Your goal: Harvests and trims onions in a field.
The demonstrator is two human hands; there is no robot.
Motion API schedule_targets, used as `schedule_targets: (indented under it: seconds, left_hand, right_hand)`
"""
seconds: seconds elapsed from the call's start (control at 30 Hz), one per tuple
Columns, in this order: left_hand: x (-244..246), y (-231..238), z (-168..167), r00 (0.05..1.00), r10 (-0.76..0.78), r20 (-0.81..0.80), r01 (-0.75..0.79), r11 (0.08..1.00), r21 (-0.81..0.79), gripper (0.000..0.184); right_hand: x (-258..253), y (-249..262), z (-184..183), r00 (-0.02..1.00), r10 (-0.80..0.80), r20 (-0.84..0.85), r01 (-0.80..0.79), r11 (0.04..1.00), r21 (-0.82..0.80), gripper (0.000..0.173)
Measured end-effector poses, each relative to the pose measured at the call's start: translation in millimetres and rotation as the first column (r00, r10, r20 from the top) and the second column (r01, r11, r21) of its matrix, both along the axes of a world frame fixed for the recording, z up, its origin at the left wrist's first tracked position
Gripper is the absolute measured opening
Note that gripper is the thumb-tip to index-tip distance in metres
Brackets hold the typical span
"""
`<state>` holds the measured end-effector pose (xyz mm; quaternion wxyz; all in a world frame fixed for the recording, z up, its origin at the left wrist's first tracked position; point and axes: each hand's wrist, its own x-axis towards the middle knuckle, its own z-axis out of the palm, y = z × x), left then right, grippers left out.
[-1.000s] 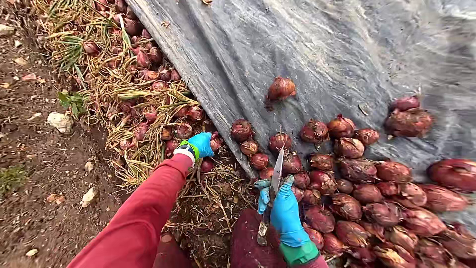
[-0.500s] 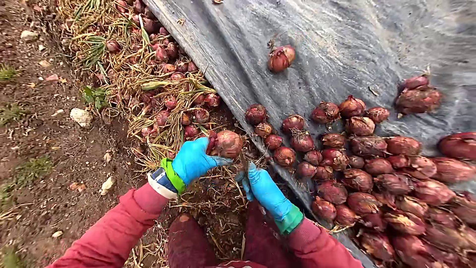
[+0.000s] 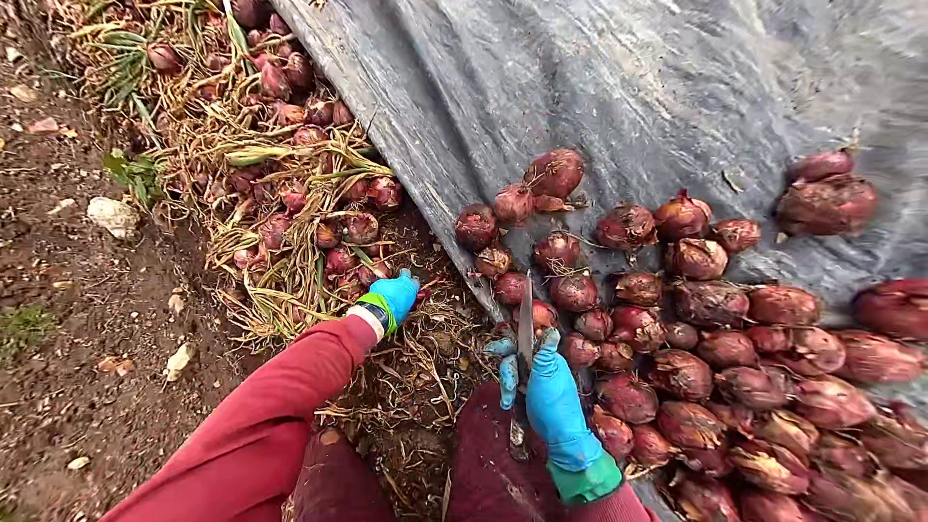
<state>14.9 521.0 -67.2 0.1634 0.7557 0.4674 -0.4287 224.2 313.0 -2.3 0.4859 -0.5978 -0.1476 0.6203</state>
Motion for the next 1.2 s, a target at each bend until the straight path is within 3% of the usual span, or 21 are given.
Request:
schedule_targets:
  seconds: [0.07, 0.13, 0.2, 0.27, 0.3, 0.4, 0.47, 0.53, 0.6, 0.73, 0.8, 0.87, 0.97, 1.03, 1.07, 1.13, 1.17, 1.2]
  left_hand:
    - [-7, 3, 8, 0.995, 0.065, 0.070, -0.066, 0.998, 0.008, 0.074]
    - [-6, 8, 32, 0.922, 0.297, 0.246, -0.304, 0.953, -0.014, 0.082]
    - [-3, -3, 66, 0.666, 0.565, 0.488, -0.544, 0.815, -0.202, 0.094]
    - [5, -24, 100, 0.433, 0.664, 0.610, -0.564, 0.727, -0.391, 0.091]
    - [8, -36, 115, 0.401, 0.676, 0.619, -0.537, 0.720, -0.439, 0.088]
    - [8, -65, 167, 0.462, 0.683, 0.567, -0.526, 0.725, -0.445, 0.072]
    - [-7, -68, 195, 0.667, 0.559, 0.493, -0.435, 0.829, -0.351, 0.062]
    - [-31, -73, 218, 0.811, 0.365, 0.458, -0.252, 0.923, -0.291, 0.033]
    - [-47, -76, 245, 0.877, 0.181, 0.445, -0.054, 0.958, -0.282, 0.008]
    - [-56, -81, 272, 0.938, -0.056, 0.342, 0.177, 0.926, -0.334, 0.002]
    - [-59, -74, 268, 0.952, -0.091, 0.291, 0.197, 0.913, -0.357, 0.003]
    - [-67, -57, 257, 0.963, -0.091, 0.254, 0.161, 0.950, -0.266, 0.003]
    - [-79, -36, 237, 0.919, 0.087, 0.384, -0.069, 0.996, -0.059, 0.008]
    - [-65, -41, 227, 0.844, 0.214, 0.491, -0.223, 0.974, -0.041, 0.013]
    - [-50, -53, 226, 0.853, 0.230, 0.468, -0.224, 0.972, -0.069, 0.015]
    - [-9, -77, 229, 0.934, 0.147, 0.325, -0.095, 0.981, -0.171, 0.022]
    - [10, -88, 230, 0.960, 0.082, 0.268, -0.019, 0.974, -0.226, 0.023]
    - [21, -94, 231, 0.966, 0.041, 0.255, 0.021, 0.971, -0.238, 0.023]
  right_hand:
    - [-1, -7, -9, 0.988, -0.074, -0.136, 0.062, 0.994, -0.089, 0.094]
    - [-9, 0, -24, 0.961, -0.106, -0.255, 0.058, 0.980, -0.190, 0.098]
    - [-25, 3, -36, 0.947, -0.022, -0.320, -0.044, 0.979, -0.198, 0.096]
    - [-40, 12, -35, 0.947, 0.133, -0.294, -0.151, 0.988, -0.041, 0.087]
    - [-44, 16, -28, 0.950, 0.203, -0.238, -0.192, 0.979, 0.067, 0.083]
    - [-43, 34, 11, 0.966, 0.259, -0.022, -0.249, 0.945, 0.212, 0.071]
    - [-42, 32, 34, 0.962, 0.264, 0.064, -0.272, 0.924, 0.268, 0.069]
    - [-48, 15, 49, 0.949, 0.275, 0.154, -0.314, 0.866, 0.390, 0.067]
    - [-54, 4, 60, 0.906, 0.257, 0.335, -0.389, 0.819, 0.422, 0.063]
    - [-65, -13, 47, 0.819, 0.144, 0.555, -0.484, 0.692, 0.536, 0.066]
    - [-71, -12, 44, 0.827, 0.179, 0.532, -0.475, 0.730, 0.491, 0.062]
    - [-68, -5, 49, 0.868, 0.343, 0.360, -0.467, 0.811, 0.352, 0.062]
    - [-58, -6, 47, 0.913, 0.408, 0.026, -0.404, 0.889, 0.217, 0.077]
    - [-54, -4, 33, 0.888, 0.457, 0.044, -0.459, 0.886, 0.060, 0.086]
    - [-51, -5, 27, 0.824, 0.561, 0.078, -0.563, 0.826, 0.016, 0.088]
    - [-45, 0, 26, 0.693, 0.703, 0.159, -0.714, 0.700, 0.018, 0.075]
    - [-42, 1, 33, 0.686, 0.706, 0.176, -0.720, 0.693, 0.026, 0.058]
    - [-39, -1, 39, 0.722, 0.665, 0.191, -0.681, 0.732, 0.025, 0.055]
